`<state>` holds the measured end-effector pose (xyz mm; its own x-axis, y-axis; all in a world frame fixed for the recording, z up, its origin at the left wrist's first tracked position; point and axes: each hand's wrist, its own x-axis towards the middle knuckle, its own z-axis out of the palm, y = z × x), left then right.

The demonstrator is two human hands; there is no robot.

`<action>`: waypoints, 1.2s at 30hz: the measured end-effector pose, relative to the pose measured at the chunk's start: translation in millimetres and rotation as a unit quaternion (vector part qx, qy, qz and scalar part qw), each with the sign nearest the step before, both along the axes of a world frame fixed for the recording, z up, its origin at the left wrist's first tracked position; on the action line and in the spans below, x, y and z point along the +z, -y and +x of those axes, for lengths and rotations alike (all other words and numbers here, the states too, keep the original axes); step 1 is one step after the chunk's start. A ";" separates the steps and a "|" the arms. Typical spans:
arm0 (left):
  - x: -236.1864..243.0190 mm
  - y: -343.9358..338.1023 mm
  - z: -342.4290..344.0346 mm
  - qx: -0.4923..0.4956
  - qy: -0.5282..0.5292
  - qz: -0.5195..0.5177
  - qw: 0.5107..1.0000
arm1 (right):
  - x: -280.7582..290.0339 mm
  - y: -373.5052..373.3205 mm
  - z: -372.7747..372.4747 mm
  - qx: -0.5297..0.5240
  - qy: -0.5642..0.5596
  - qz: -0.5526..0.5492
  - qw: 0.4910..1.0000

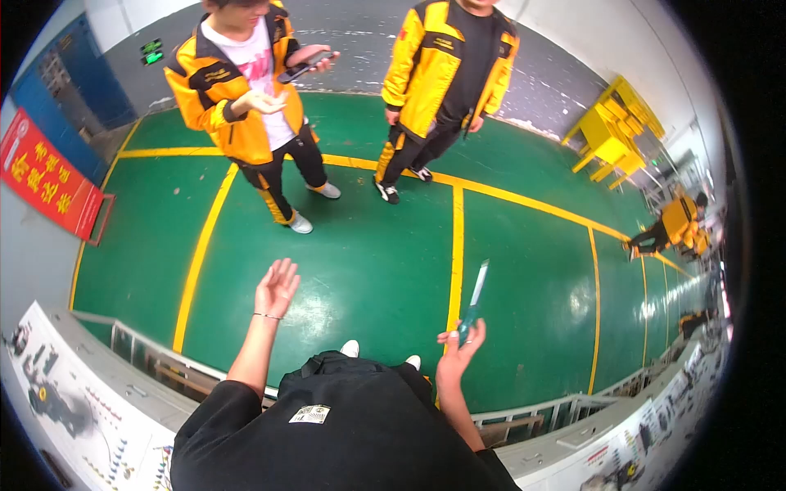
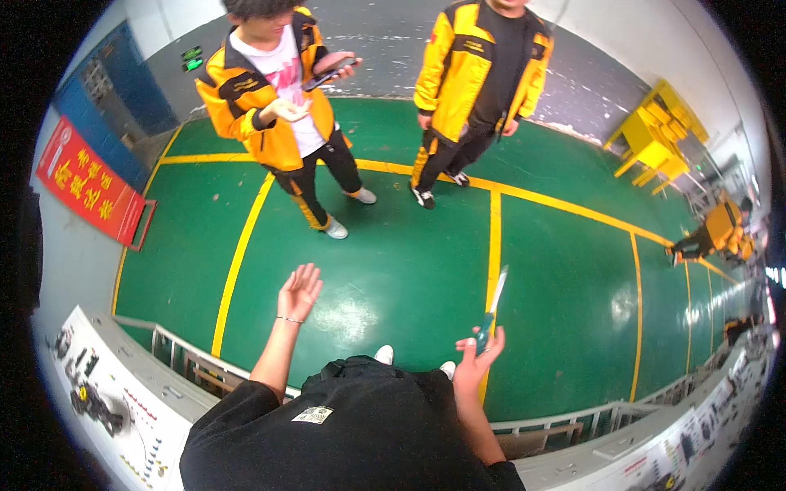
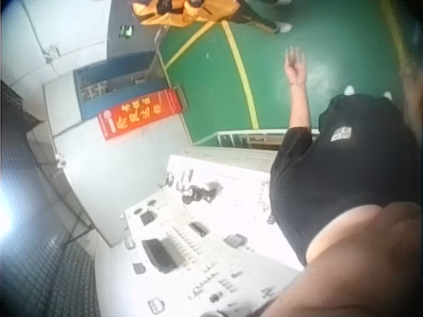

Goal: The person uses a screwdriver to loosen screws on the electrical board, then removes the wires by hand.

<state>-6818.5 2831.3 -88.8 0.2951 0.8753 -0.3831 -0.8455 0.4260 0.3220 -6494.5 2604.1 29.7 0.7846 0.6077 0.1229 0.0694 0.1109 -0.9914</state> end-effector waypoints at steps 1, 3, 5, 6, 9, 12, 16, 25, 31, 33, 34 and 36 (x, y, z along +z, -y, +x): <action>8.3 -1.2 22.8 -0.053 0.062 -0.015 0.997 | 20.6 -5.2 0.3 -0.014 0.003 0.001 1.000; 31.7 12.6 84.0 -0.166 0.139 -0.011 0.976 | 47.1 -5.0 2.9 -0.031 0.109 0.043 0.993; 52.2 36.8 143.7 -0.287 0.195 0.040 0.937 | 46.0 -10.4 1.6 -0.060 0.132 0.038 0.989; 58.1 50.6 167.4 -0.314 0.200 0.038 0.927 | 36.0 -13.3 -3.8 -0.063 0.139 0.026 0.988; 80.5 92.8 213.9 -0.408 0.252 0.124 0.869 | 6.0 -18.8 -29.1 -0.003 0.350 -0.173 0.920; 57.9 108.8 222.3 -0.469 -0.044 0.186 0.862 | -39.6 -20.3 -48.9 0.164 0.296 -0.259 0.905; -50.2 90.8 161.1 -0.387 -0.141 -0.003 0.911 | -75.3 -13.3 -60.6 0.357 0.314 -0.235 0.848; 18.7 7.7 -69.7 0.019 0.045 0.207 0.977 | -81.2 -18.7 -52.9 0.523 -0.038 -0.334 0.783; 176.1 -32.7 -84.2 0.168 0.201 0.382 0.886 | -95.8 -19.5 -65.6 0.532 -0.064 -0.319 0.782; 189.4 -43.0 -69.9 0.147 0.162 0.412 0.885 | -73.0 -28.8 -62.9 0.535 -0.071 -0.318 0.780; 195.5 -43.5 -58.8 0.141 0.114 0.428 0.885 | -72.3 -33.5 -60.4 0.538 -0.072 -0.316 0.778; 197.2 -33.5 -31.5 0.196 0.000 0.346 0.918 | -57.4 -40.5 -60.0 0.509 -0.071 -0.340 0.788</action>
<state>-6850.0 2864.8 108.4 -0.0941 0.9481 0.3038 -0.8898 -0.2170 0.4015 -6554.5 2644.6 -27.7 -0.1748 0.8188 -0.5468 0.1702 -0.5219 -0.8359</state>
